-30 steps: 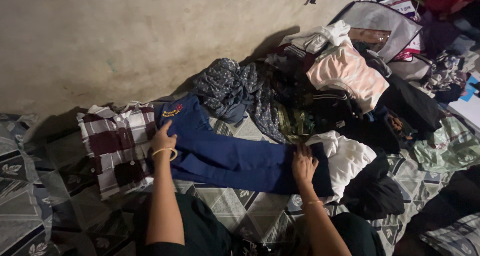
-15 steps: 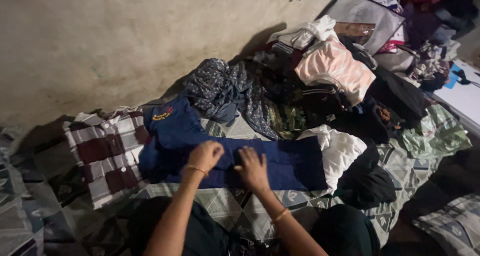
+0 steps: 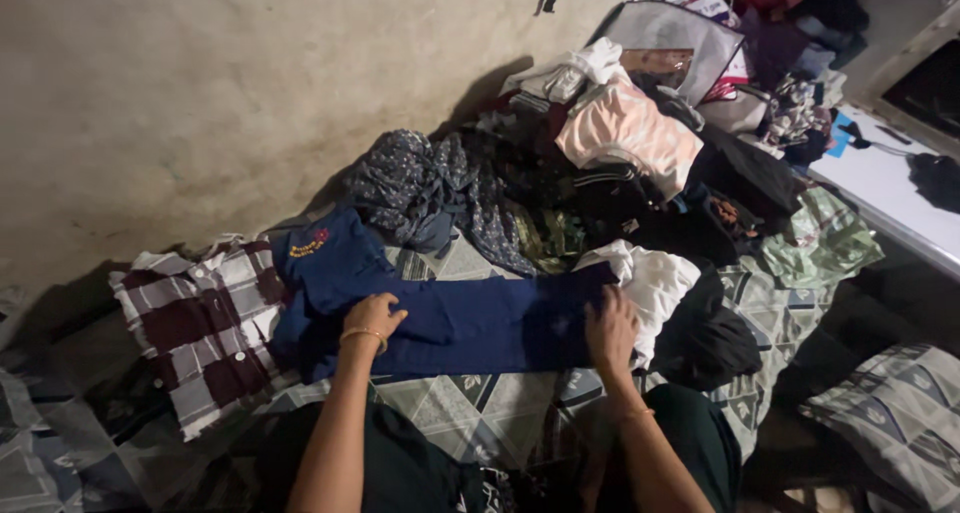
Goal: The person folds several garments on a bed, including a blue shirt, black pants, a pink tie-dye shirt, and a white shirt. Each item is smoothed, folded into a compact rectangle, and placed in a growing stack.
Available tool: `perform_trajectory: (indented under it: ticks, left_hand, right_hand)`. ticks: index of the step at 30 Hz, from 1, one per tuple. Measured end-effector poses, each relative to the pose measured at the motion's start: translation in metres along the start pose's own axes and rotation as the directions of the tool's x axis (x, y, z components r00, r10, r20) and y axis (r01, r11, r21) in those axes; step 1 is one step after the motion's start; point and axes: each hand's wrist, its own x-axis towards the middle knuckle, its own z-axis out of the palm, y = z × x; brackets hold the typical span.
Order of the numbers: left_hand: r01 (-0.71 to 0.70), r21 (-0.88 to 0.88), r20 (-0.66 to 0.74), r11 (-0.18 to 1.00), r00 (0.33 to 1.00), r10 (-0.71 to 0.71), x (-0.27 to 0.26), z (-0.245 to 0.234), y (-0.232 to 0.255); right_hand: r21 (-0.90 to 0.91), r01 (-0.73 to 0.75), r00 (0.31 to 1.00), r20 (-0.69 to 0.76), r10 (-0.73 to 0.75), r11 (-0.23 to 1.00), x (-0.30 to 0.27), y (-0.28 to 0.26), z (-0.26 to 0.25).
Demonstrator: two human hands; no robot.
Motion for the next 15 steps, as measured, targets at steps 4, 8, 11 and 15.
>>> perform_trajectory:
  ticks: [4,8,11,15]
  left_hand:
    - [-0.018,-0.132,-0.116,0.991,0.993,0.003,-0.01,-0.011,0.001]
    - [-0.114,-0.263,-0.29,0.958,0.956,0.034,-0.029,-0.032,0.001]
    - [-0.163,-0.366,-0.409,0.916,0.912,-0.001,-0.042,-0.052,0.005]
    - [-0.148,-0.473,-0.483,0.869,0.868,-0.115,-0.066,-0.064,0.012]
  right_hand:
    - [-0.044,-0.272,0.956,0.102,0.275,0.961,0.02,0.018,-0.004]
    - [-0.017,-0.464,0.846,0.287,0.449,0.886,0.038,0.016,0.007]
    - [-0.086,-0.543,0.778,0.324,0.539,0.835,0.049,0.006,0.015]
    - [-0.1,-0.429,0.85,0.292,0.438,0.898,0.043,0.003,0.014]
